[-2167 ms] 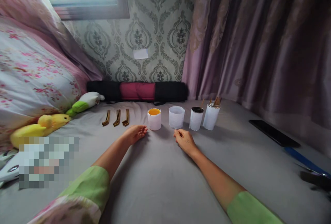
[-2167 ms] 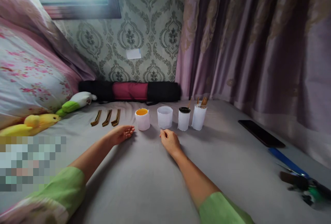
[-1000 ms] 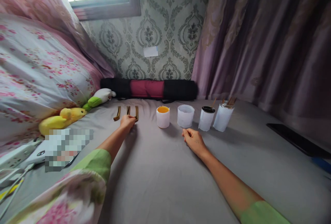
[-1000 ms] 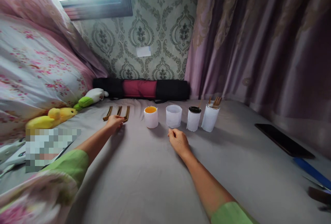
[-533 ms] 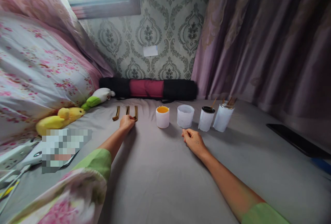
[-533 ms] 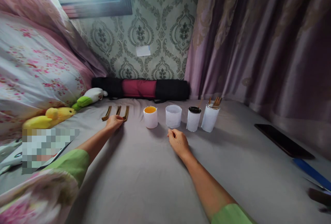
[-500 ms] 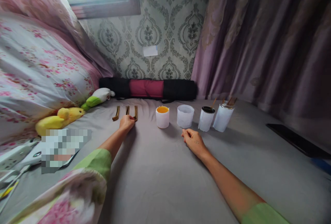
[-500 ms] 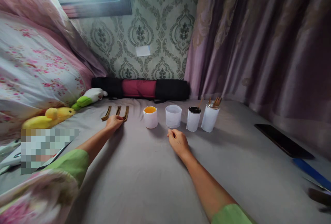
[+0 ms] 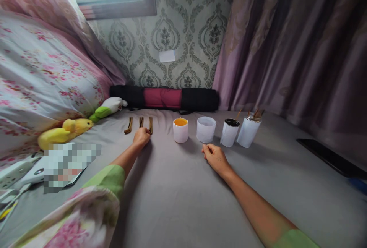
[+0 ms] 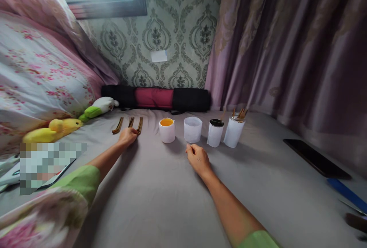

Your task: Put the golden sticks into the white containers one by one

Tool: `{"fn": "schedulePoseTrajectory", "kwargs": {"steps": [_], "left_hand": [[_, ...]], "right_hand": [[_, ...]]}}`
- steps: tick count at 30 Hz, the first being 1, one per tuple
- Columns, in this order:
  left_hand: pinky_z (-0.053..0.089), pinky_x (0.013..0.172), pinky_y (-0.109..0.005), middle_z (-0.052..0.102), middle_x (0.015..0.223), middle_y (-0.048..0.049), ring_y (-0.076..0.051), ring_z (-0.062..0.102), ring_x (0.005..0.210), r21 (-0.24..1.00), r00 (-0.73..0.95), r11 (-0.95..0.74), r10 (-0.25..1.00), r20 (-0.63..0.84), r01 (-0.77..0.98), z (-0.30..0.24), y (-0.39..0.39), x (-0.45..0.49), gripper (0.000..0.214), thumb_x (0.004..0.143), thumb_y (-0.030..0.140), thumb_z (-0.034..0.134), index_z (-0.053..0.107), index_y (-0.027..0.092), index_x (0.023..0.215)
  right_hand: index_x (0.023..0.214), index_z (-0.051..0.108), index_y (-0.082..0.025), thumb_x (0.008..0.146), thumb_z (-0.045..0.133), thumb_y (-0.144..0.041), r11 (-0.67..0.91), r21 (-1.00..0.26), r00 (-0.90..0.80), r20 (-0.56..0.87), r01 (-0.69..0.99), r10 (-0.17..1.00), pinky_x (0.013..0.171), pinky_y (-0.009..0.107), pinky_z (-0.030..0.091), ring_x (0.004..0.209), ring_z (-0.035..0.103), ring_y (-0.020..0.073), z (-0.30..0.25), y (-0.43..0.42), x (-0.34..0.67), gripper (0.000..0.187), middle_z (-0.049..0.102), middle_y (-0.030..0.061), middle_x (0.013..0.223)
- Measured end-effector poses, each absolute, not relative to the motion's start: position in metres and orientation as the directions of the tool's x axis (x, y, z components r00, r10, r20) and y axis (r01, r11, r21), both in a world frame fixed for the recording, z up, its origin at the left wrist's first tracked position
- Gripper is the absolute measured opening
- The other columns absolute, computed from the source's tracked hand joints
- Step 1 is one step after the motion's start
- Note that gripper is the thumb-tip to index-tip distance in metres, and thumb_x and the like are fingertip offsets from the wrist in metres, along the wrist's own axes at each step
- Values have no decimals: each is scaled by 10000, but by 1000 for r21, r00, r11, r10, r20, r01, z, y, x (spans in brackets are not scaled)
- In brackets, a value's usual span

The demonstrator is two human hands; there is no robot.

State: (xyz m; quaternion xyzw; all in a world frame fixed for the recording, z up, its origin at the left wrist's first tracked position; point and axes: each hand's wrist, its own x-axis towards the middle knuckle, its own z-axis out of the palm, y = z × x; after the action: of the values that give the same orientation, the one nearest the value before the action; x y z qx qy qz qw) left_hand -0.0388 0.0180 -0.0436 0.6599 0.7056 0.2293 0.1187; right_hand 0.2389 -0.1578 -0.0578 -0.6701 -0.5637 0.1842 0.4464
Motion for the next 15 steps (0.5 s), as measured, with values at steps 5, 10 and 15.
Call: {"fn": "schedulePoseTrajectory", "kwargs": {"steps": [5, 10, 15], "left_hand": [[408, 746, -271, 651, 967, -130, -244, 575, 938, 469, -95, 25, 987, 127, 883, -40, 14, -36, 257, 674, 138, 530, 683, 172, 877], [406, 755, -272, 645, 988, -137, -245, 571, 949, 464, -102, 35, 988, 118, 885, -39, 14, -35, 264, 671, 129, 532, 683, 166, 884], [407, 755, -285, 640, 1007, -135, -254, 568, 959, 465, -105, 42, 988, 110, 884, -38, 12, -35, 282, 670, 128, 520, 687, 182, 891]], "right_hand": [[668, 602, -161, 795, 357, -465, 40, -805, 287, 257, 592, 923, 456, 212, 311, 453, 461, 109, -59, -157, 239, 410, 534, 10, 504], [665, 585, -170, 803, 348, -465, 25, -805, 287, 240, 593, 927, 455, 210, 301, 438, 451, 103, -60, -156, 239, 402, 520, -5, 491], [663, 581, -172, 803, 350, -458, 24, -802, 282, 237, 596, 930, 453, 209, 296, 433, 443, 99, -57, -157, 238, 394, 512, -10, 490]]}}
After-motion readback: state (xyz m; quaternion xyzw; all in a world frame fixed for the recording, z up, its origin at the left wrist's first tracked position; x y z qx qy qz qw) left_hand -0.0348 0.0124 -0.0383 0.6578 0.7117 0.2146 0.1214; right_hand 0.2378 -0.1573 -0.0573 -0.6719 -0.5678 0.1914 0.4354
